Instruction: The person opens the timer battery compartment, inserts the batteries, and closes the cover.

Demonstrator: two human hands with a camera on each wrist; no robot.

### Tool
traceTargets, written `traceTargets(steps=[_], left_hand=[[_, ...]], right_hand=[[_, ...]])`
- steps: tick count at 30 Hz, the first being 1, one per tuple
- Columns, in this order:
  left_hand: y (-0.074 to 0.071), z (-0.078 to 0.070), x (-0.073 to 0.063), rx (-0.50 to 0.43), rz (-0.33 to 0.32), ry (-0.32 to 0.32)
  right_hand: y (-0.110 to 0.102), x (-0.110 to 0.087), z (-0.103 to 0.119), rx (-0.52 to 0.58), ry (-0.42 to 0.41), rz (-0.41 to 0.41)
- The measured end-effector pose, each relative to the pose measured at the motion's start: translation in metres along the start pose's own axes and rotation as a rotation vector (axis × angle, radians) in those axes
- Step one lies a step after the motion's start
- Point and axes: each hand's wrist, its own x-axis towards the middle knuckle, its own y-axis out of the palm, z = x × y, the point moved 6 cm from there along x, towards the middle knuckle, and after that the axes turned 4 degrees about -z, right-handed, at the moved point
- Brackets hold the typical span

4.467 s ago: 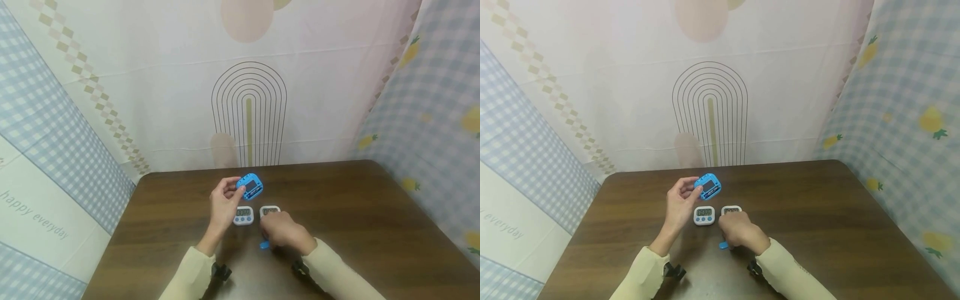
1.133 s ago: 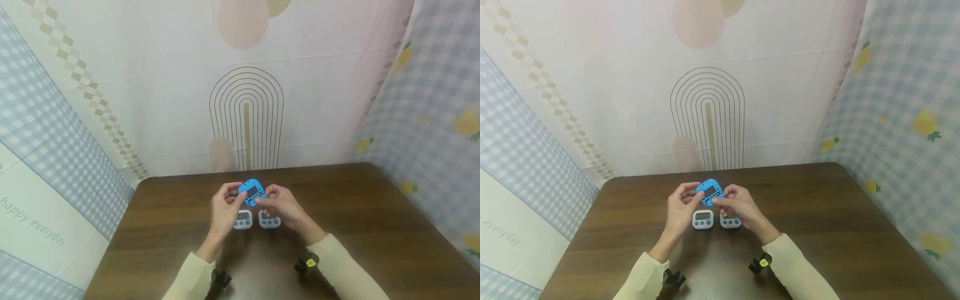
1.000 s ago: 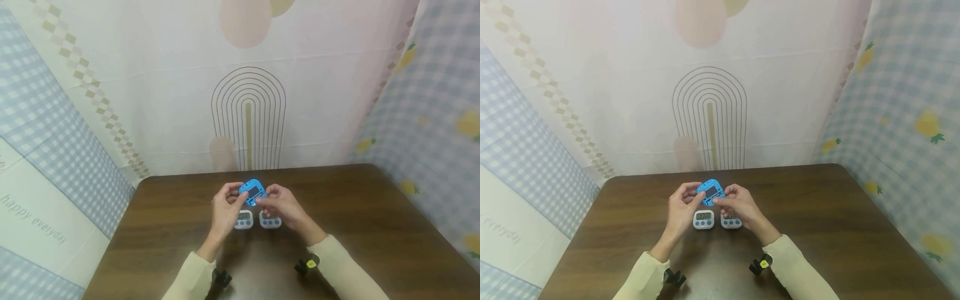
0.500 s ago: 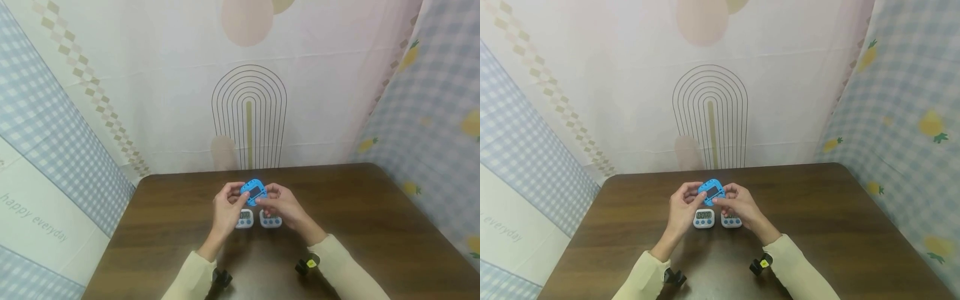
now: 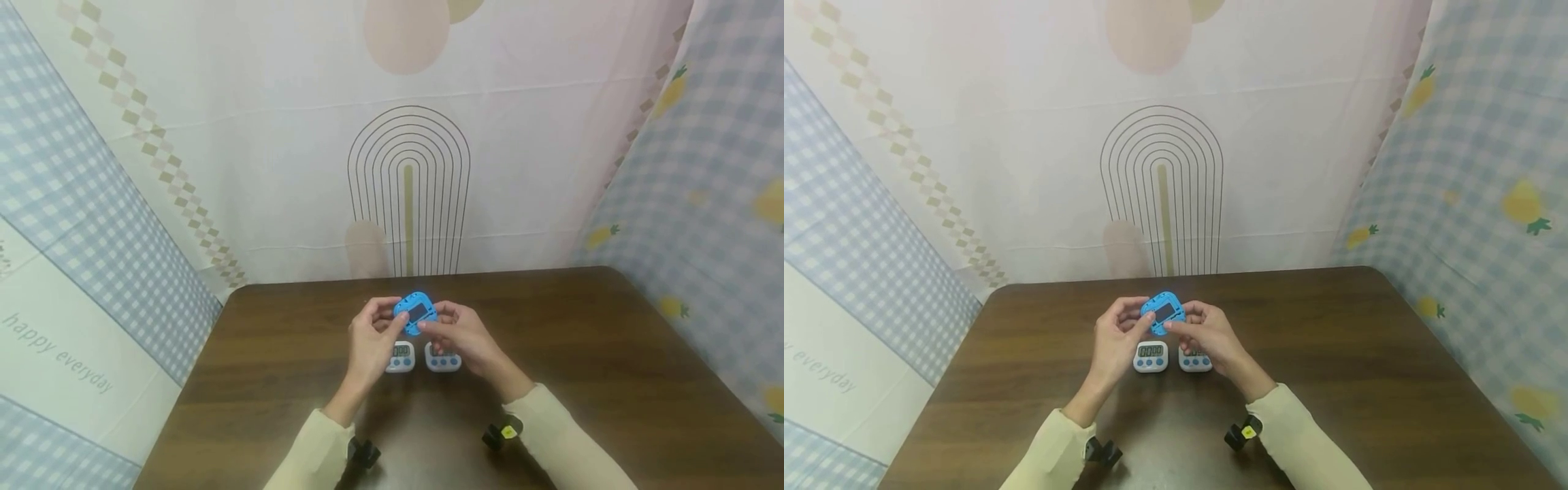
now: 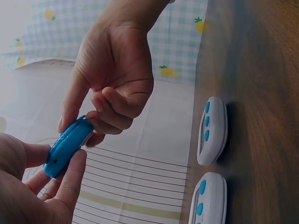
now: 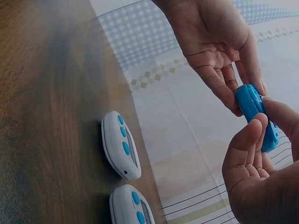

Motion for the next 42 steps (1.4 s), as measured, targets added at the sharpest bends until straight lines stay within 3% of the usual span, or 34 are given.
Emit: traceTargets(steps=[10,19,42], left_hand=[[-0.006,0.001,0.000,0.000,-0.015,0.015],[-0.008,0.002,-0.001,-0.013,-0.010,0.016],[0.000,0.003,0.000,0.002,-0.024,0.019]], right_hand=[[0.012,0.000,-0.002,0.007,-0.031,0.105],[0.016,-0.002,-0.002,0.023,-0.030,0.130],[0.012,-0.007,-0.005,0.048,-0.056,0.055]])
